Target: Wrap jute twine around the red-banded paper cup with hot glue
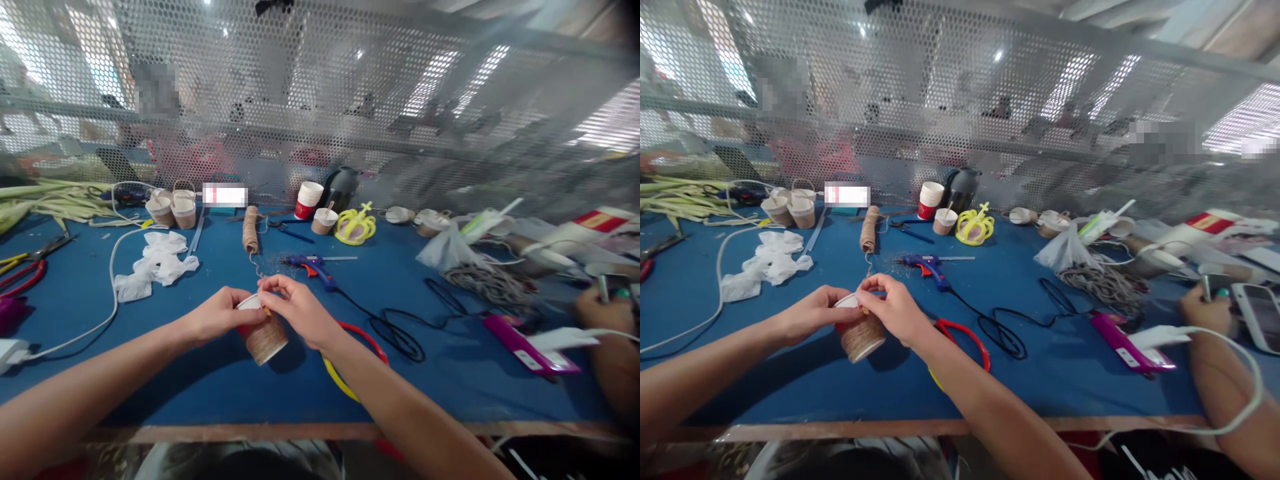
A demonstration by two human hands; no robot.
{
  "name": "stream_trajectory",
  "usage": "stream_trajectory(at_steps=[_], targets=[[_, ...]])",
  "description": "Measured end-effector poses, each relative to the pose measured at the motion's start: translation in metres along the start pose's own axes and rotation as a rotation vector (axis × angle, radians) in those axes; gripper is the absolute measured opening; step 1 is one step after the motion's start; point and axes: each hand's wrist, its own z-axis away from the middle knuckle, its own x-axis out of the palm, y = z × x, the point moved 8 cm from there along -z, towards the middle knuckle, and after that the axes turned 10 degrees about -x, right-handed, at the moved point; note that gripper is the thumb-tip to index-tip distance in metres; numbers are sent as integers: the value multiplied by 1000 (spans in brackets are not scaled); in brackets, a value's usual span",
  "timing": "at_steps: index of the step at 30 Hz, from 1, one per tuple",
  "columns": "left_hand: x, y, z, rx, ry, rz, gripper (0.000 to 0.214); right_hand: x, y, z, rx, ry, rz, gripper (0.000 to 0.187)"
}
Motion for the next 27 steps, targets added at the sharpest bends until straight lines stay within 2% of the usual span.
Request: stream_trajectory(at_steps=[2,5,8,11,13,15,18,21,24,27], targets=[[2,-2,1,1,14,-2,27,2,-3,-3,0,-25,12,17],[8,-4,3,2,-40,31,23,10,-2,-11,34,-126,104,21],[16,-7,6,-6,-114,72,27,17,10,-21,93,-287,277,26],[20,-12,7,-25,-155,140,34,11,21,-30,140,-350,396,32],[20,-15,7,-26,-154,192,37,-3,24,-35,172,-341,482,35],[16,-16,7,-9,-110,230,38,-26,24,-38,198,-291,601,32],[5,-14,5,26,-26,281,38,-74,20,-39,227,-154,841,22],[-4,-10,3,60,45,314,39,-118,23,-37,272,-31,1049,19],[-7,-7,0,64,77,325,41,-138,43,-34,344,-46,1136,22],[-4,-5,-3,61,64,322,43,-139,60,-32,389,-78,1146,29]])
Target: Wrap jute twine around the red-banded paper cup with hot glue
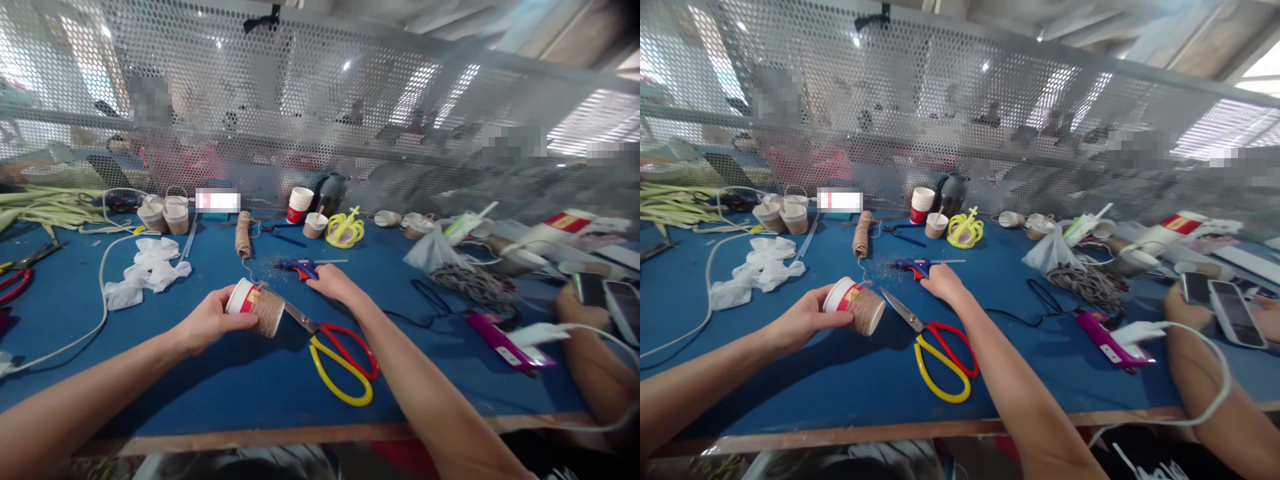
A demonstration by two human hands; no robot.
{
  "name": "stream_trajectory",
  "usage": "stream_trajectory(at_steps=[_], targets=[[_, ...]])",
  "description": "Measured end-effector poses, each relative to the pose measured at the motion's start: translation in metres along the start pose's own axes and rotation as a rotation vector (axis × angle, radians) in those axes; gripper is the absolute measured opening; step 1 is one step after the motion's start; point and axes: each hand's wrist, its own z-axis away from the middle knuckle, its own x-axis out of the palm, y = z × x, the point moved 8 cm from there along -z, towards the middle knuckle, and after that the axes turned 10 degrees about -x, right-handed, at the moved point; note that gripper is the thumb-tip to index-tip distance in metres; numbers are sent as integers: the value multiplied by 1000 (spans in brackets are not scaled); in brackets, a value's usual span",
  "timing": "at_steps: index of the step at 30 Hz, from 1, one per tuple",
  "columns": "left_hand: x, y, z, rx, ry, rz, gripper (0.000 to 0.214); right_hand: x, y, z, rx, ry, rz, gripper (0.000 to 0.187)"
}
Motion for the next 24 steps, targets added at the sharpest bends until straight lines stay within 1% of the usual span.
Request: stream_trajectory(at_steps=[2,4,6,8,9,10,11,12,14,16,17,19,21,23,24], targets=[[2,1,-1,1,-15,-10,42,1,-2,1,15,17,-16,28],[3,2,-2,3,-27,-30,41,-7,-9,8,19,62,-56,25],[2,1,-2,-3,-41,-56,39,-16,-23,20,-18,95,-131,24],[3,0,0,-16,-66,-85,38,-17,-43,35,-110,51,-253,30],[5,-1,1,-19,-86,-104,37,-12,-55,42,-160,-12,-323,34],[7,-2,3,-16,-111,-128,37,-4,-68,48,-213,-93,-437,39],[11,-3,5,-12,-141,-159,35,6,-80,53,-247,-182,-681,41],[15,-4,7,-9,-176,-193,34,13,-91,56,-258,-221,-877,42],[26,-8,11,-16,-250,-259,31,21,-106,54,-257,-246,-1176,44],[35,-11,15,-31,-315,-296,30,19,-119,46,-281,-225,-1321,43],[38,-13,15,-38,-338,-309,30,15,-127,41,-315,-217,-1358,41],[43,-13,16,-36,-361,-341,27,-1,-146,33,-430,-213,-1376,36],[46,-10,16,-15,-359,-382,25,-17,-171,31,-570,-258,-1317,31],[49,-5,19,21,-363,-425,24,-29,-197,33,-715,-340,-1225,28],[52,-1,22,54,-367,-453,23,-29,-209,37,-785,-420,-1179,27]])
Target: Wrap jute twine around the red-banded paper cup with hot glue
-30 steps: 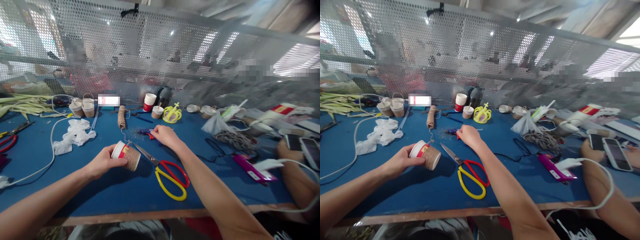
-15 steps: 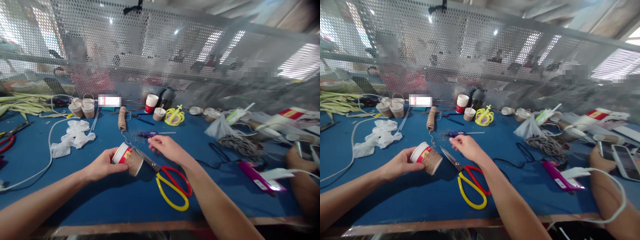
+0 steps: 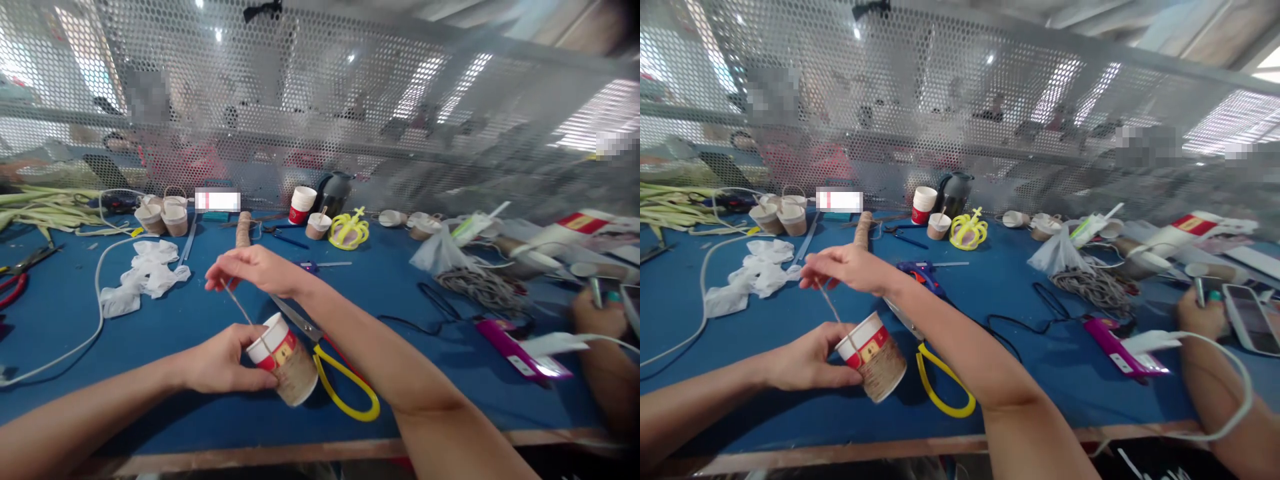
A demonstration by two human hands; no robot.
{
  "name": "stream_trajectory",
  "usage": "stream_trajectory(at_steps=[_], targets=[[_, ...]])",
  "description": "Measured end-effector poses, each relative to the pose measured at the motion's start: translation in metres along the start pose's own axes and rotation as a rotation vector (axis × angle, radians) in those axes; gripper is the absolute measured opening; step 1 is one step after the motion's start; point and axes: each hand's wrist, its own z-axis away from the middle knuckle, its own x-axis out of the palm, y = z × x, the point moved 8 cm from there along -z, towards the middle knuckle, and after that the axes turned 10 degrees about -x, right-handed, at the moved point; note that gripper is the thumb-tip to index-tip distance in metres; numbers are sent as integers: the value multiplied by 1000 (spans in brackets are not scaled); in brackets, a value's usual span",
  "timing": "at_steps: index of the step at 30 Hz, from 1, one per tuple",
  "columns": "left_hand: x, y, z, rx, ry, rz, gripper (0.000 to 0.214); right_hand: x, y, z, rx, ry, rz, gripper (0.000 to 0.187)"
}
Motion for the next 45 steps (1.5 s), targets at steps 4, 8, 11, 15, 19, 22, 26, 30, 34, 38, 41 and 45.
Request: stream_trajectory(at_steps=[4,8,11,15,19,22,26,30,34,38,41,45], targets=[[8,24,12,179,-4,-164,16,44,24,-7,175,-465,-58,29],[1,19,13,175,81,-120,20,45,81,-8,410,-470,50,23],[-14,2,9,133,176,-10,23,30,101,-8,409,-329,143,18],[-38,-11,7,140,359,83,22,-11,97,2,367,-44,289,18],[-56,-20,6,114,467,255,27,-70,75,37,364,279,515,26],[-66,-23,5,117,529,278,27,-115,56,78,404,505,738,30],[-71,-25,2,123,566,186,22,-153,52,124,516,642,975,14],[-70,-26,-2,102,585,81,21,-161,72,139,599,642,1038,6],[-69,-23,-3,95,602,11,21,-161,76,139,601,711,1022,13],[-70,-19,0,102,620,-63,20,-148,53,138,499,780,930,35],[-73,-18,2,109,653,-115,18,-124,31,136,356,747,677,30],[-77,-23,-2,63,665,-128,17,-85,11,131,258,654,509,27]])
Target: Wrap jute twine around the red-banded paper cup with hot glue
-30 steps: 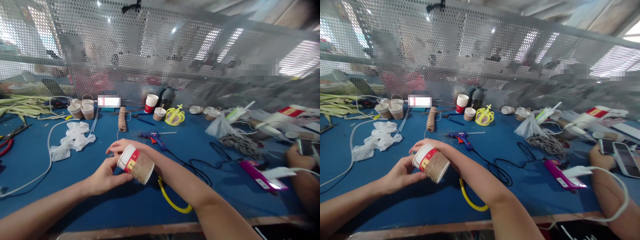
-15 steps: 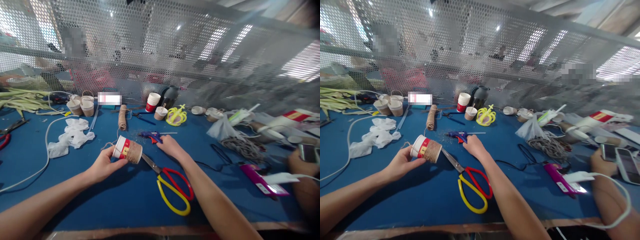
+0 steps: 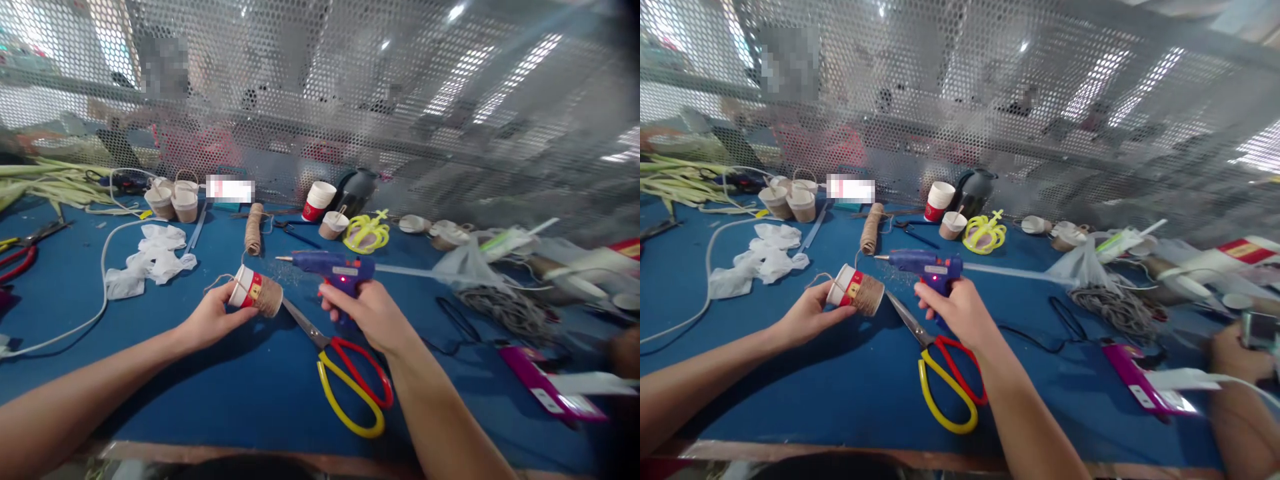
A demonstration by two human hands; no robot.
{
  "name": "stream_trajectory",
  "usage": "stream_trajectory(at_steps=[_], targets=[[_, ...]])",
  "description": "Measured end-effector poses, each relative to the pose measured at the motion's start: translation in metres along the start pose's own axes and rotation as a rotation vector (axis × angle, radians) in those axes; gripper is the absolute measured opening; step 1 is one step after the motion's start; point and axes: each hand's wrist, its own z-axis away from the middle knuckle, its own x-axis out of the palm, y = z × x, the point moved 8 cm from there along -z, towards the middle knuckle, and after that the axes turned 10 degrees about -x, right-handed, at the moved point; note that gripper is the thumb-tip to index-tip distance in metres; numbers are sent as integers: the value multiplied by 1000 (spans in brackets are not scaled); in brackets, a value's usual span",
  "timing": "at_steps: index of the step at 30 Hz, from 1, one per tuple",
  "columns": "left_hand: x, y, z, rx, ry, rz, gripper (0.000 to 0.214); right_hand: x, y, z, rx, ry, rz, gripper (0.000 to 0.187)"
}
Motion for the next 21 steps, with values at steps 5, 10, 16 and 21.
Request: stream_trajectory(at_steps=[5,10,16,21], targets=[[3,-8,-5,-35,-30,38,21,23,-8,16,-7,-28,123,25],[4,-12,-7,-21,-40,-24,24,32,-8,19,-119,-46,344,22],[5,-17,-8,-41,-41,-98,25,33,-15,17,-259,-32,421,20],[3,-18,-9,-32,-22,-148,27,38,-6,18,-282,-52,436,19]])
